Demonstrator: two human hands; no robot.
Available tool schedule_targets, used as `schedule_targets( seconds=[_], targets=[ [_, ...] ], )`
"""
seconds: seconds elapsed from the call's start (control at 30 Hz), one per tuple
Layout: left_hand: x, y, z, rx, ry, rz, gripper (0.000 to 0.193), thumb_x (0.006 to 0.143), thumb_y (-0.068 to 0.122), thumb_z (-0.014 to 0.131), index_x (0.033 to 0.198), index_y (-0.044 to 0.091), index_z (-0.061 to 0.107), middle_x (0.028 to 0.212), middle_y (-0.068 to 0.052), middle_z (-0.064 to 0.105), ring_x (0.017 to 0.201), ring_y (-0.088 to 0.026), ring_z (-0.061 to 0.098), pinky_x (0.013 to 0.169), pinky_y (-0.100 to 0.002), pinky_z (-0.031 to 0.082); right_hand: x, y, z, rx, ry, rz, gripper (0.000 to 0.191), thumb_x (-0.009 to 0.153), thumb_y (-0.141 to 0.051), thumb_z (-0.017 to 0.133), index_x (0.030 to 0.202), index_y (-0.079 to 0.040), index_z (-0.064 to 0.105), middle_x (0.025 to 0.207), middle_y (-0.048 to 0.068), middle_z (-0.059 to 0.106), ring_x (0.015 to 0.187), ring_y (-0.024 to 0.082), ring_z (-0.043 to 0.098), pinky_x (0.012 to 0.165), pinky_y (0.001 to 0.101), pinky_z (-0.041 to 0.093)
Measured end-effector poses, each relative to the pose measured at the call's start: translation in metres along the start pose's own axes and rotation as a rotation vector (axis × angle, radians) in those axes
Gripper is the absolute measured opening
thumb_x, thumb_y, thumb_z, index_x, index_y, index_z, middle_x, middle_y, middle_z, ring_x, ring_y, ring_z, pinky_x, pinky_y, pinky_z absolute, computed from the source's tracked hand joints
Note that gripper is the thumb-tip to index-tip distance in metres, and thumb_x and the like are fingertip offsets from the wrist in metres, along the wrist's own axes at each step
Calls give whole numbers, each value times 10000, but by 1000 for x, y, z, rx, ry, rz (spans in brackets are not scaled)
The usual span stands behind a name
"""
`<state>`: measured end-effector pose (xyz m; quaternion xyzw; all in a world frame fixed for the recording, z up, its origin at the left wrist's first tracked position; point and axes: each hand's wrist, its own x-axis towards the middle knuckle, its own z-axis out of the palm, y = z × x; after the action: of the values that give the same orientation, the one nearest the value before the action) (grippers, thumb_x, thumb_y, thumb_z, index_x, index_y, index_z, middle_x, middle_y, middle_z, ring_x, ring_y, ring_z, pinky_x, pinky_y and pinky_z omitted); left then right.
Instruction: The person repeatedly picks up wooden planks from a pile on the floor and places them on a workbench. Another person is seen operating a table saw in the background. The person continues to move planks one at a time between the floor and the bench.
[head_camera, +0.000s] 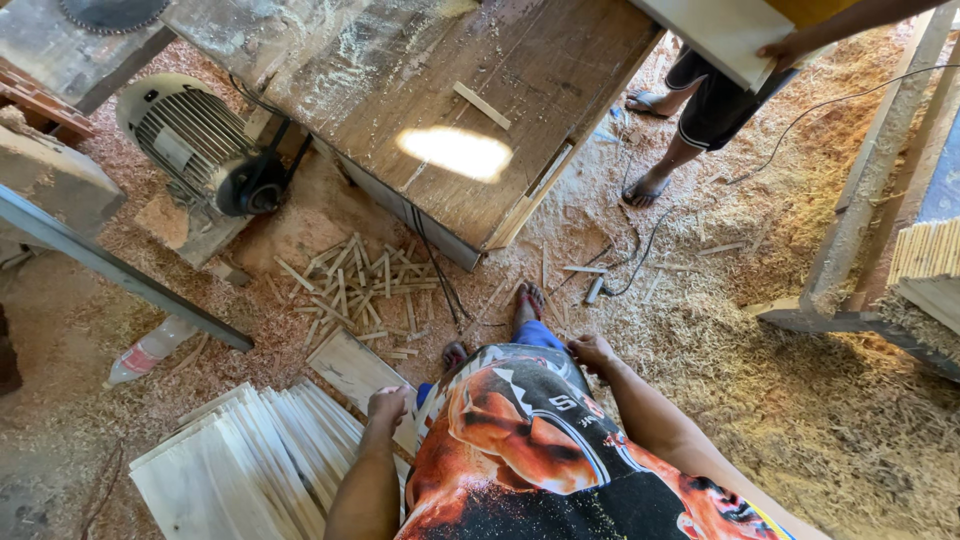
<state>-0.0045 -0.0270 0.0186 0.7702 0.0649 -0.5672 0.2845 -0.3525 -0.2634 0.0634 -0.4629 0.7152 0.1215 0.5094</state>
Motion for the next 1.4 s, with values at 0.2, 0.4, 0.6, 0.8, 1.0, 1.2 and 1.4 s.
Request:
schedule_targets(
  seconds=[0.2, 0.4, 0.6, 0.8, 1.0, 1.2, 1.4],
  targets=[
    [-3, -3, 0, 76, 20, -12, 404, 902, 363, 740, 1182, 71, 736, 867, -90, 708, 646, -208, 676, 454, -324, 444, 2, -1, 1, -44, 3, -17, 353, 896, -410, 692, 1024, -92, 778, 861, 64, 754, 611, 183, 611, 504, 330, 494],
    [-4, -9, 3, 120, 22, -17, 440, 916, 361, 731, 1247, 72, 702, 901, -87, 723, 676, -200, 690, 473, -335, 475, 4, -2, 2, -89, 6, -42, 341, 885, -419, 680, 1028, -128, 784, 842, 54, 742, 617, 191, 633, 524, 340, 530],
    [-2, -10, 4, 107, 22, -13, 396, 912, 345, 730, 1210, 85, 701, 847, -48, 696, 650, -183, 673, 458, -323, 451, 5, -4, 1, -92, -11, -73, 341, 885, -404, 677, 998, -105, 795, 823, 56, 736, 584, 200, 627, 493, 338, 521],
    [-1, -5, 5, 32, 8, -29, 364, 901, 303, 744, 1176, 68, 709, 852, -75, 664, 653, -201, 647, 464, -326, 423, 5, -6, -3, -18, -28, -63, 324, 898, -386, 674, 1005, -103, 789, 811, 55, 735, 566, 182, 586, 464, 323, 466],
    [-1, -1, 5, 121, -7, -6, 449, 913, 372, 726, 1231, 57, 698, 901, -89, 715, 710, -203, 684, 507, -331, 482, 1, -6, -6, 20, -38, -44, 322, 911, -396, 679, 1034, -113, 769, 842, 40, 734, 600, 158, 598, 473, 313, 462],
    [-4, 1, 5, 123, 3, 7, 453, 909, 380, 728, 1233, 64, 718, 903, -107, 728, 699, -209, 686, 488, -337, 468, -1, -9, -6, 28, -55, -45, 315, 907, -392, 680, 1017, -105, 750, 854, 32, 731, 619, 142, 615, 479, 309, 464],
    [-5, 0, 5, 93, 35, -14, 432, 907, 372, 746, 1205, 59, 734, 883, -106, 723, 677, -204, 675, 471, -330, 453, 0, -9, -6, 34, -53, -66, 322, 902, -384, 691, 1013, -94, 773, 791, 43, 706, 559, 158, 560, 445, 314, 431]
  ],
)
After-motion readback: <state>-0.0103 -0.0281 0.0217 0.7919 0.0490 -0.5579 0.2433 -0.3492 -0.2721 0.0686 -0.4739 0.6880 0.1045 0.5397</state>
